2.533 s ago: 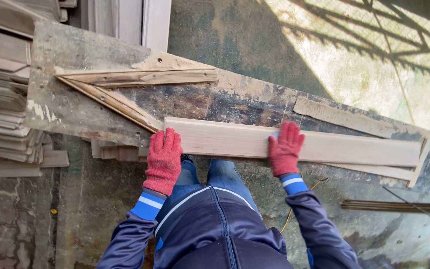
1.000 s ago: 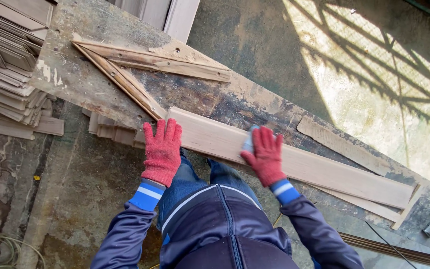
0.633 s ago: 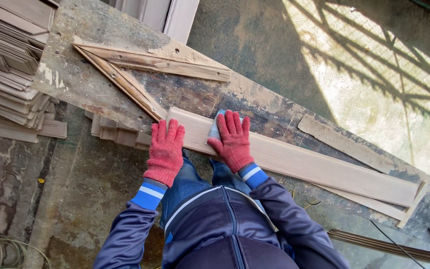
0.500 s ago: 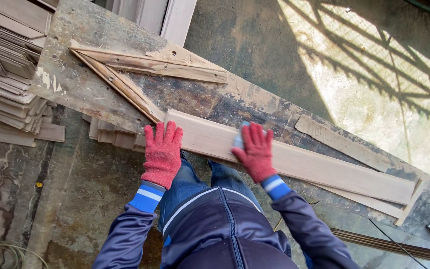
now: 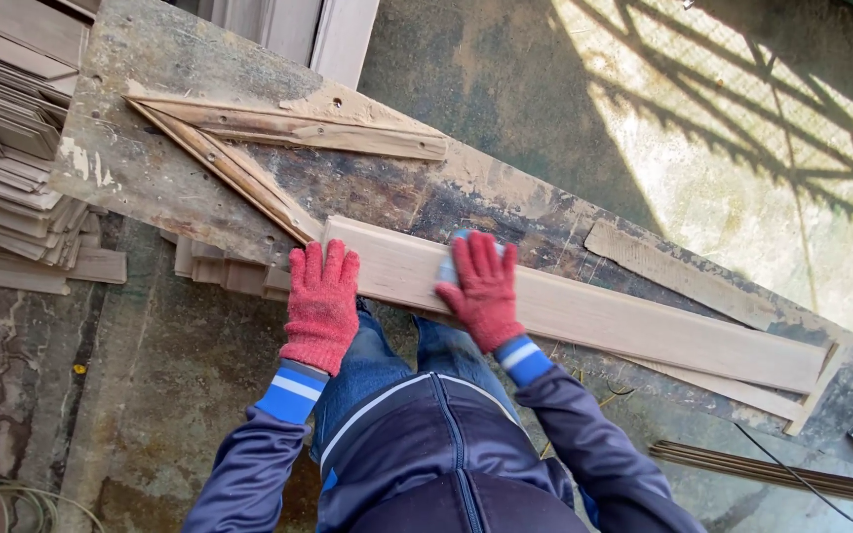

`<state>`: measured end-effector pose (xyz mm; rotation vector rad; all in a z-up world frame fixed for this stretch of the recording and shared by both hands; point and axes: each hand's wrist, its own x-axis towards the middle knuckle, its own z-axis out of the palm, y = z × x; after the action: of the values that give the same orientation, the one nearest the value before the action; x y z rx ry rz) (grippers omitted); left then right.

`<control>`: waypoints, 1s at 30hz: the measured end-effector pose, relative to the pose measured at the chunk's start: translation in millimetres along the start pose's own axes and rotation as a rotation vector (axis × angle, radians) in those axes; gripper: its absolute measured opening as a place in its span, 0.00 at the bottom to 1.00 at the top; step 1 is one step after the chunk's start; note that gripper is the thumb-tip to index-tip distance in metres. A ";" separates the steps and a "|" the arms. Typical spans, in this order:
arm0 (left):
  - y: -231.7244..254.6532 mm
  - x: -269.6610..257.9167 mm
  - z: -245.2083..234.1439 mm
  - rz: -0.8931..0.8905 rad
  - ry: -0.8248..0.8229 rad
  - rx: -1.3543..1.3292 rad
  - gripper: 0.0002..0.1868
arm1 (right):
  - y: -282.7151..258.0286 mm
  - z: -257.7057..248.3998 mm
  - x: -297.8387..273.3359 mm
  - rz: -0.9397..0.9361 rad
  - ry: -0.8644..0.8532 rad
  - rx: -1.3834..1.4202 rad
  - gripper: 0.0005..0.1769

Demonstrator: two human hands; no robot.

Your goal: Sanding a wooden plank by hand using sandpaper.

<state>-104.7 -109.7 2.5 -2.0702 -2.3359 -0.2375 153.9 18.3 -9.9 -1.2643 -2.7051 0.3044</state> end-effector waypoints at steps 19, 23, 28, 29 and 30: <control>-1.5 5.7 -11.4 -0.003 0.016 -0.012 0.26 | 26.7 -13.5 -23.0 0.113 -0.071 -0.086 0.50; -0.4 4.2 -3.2 0.000 0.053 -0.050 0.26 | 57.1 -19.4 -51.1 0.265 -0.140 -0.162 0.50; 3.5 4.4 -4.3 -0.002 0.048 -0.040 0.27 | -23.0 14.7 0.3 0.110 -0.003 -0.063 0.47; 5.1 4.1 -5.6 -0.008 0.043 -0.045 0.27 | -37.7 14.0 12.7 0.086 -0.017 -0.055 0.48; 4.2 4.9 -7.7 -0.012 0.039 -0.046 0.27 | -53.9 14.0 27.1 0.062 -0.028 -0.044 0.48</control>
<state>-101.8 -105.3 11.0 -2.0533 -2.3430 -0.3317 93.7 3.6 -9.4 -1.3686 -2.7139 0.2737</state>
